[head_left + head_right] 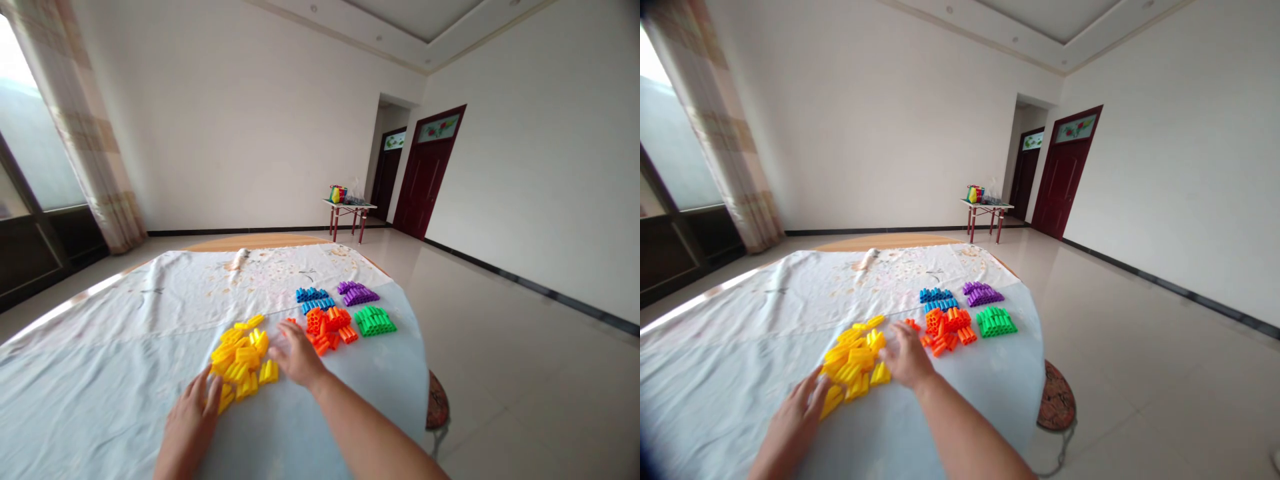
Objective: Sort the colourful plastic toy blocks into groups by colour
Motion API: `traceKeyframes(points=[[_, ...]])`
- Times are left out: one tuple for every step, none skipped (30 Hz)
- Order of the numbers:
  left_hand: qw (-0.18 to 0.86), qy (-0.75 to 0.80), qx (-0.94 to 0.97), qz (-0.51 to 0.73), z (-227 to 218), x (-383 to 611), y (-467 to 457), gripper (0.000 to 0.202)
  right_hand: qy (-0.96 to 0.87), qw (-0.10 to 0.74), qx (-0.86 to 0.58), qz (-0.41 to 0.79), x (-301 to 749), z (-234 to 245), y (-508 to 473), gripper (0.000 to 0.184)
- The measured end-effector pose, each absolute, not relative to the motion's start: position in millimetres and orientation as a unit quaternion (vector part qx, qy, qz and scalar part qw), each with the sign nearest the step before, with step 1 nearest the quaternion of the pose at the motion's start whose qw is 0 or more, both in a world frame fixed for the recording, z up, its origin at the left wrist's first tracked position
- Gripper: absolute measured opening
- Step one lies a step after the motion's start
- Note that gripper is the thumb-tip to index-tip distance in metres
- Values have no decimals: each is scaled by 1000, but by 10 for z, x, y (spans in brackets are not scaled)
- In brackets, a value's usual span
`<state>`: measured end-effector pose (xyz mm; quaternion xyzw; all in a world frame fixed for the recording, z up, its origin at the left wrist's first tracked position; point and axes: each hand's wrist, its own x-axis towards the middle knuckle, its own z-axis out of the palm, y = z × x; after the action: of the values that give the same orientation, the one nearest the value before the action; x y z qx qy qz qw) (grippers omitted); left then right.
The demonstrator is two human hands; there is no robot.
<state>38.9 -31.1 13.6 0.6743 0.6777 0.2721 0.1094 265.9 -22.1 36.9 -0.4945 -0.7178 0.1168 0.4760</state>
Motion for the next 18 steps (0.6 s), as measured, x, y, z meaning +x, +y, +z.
traceKeyframes(points=[[112, 679, 676, 263, 105, 405, -300, 69, -704, 486, -512, 76, 2896, 416, -206, 45], [108, 682, 678, 253, 73, 419, -295, 70, -682, 488, -543, 34, 3178, 453, -197, 39], [98, 684, 680, 243, 41, 432, -293, 71, -655, 480, -583, -7, 3488, 477, -194, 36], [83, 684, 684, 239, 12, 443, -295, 71, -625, 463, -626, -45, 3807, 487, -197, 35], [70, 682, 689, 236, -12, 449, -299, 71, -592, 436, -674, -73, 4116, 480, -207, 37], [62, 679, 693, 233, -31, 453, -305, 72, -555, 402, -724, -87, 4398, 459, -224, 41], [57, 677, 697, 231, -43, 452, -311, 72, -509, 370, -773, -86, 4639, 424, -246, 46], [53, 675, 699, 228, -51, 450, -316, 72, -475, 338, -810, -65, 4829, 379, -269, 50], [51, 677, 700, 224, -54, 447, -320, 73, -462, 311, -830, -26, 4963, 328, -290, 53], [49, 680, 698, 218, -54, 443, -322, 74, -454, 293, -841, 5, 5040, 276, -306, 55], [50, 683, 697, 211, -52, 441, -322, 76, -453, 282, -845, 29, 5062, 229, -312, 55], [53, 686, 696, 204, -50, 440, -320, 77, -459, 279, -842, 44, 5034, 190, -306, 54], [56, 689, 696, 197, -47, 440, -319, 78, -470, 281, -835, 48, 4963, 162, -289, 53], [59, 690, 695, 193, -45, 441, -317, 79, -487, 289, -823, 47, 4857, 147, -260, 52], [62, 691, 695, 191, -45, 442, -316, 79, -508, 298, -806, 47, 4721, 145, -220, 51], [63, 691, 694, 194, -47, 441, -316, 79, -535, 311, -784, 48, 4562, 154, -173, 53], [65, 690, 693, 199, -51, 439, -316, 79, -559, 327, -760, 52, 4385, 171, -121, 56], [68, 689, 691, 206, -56, 434, -317, 78, -576, 345, -739, 58, 4191, 195, -67, 57]])
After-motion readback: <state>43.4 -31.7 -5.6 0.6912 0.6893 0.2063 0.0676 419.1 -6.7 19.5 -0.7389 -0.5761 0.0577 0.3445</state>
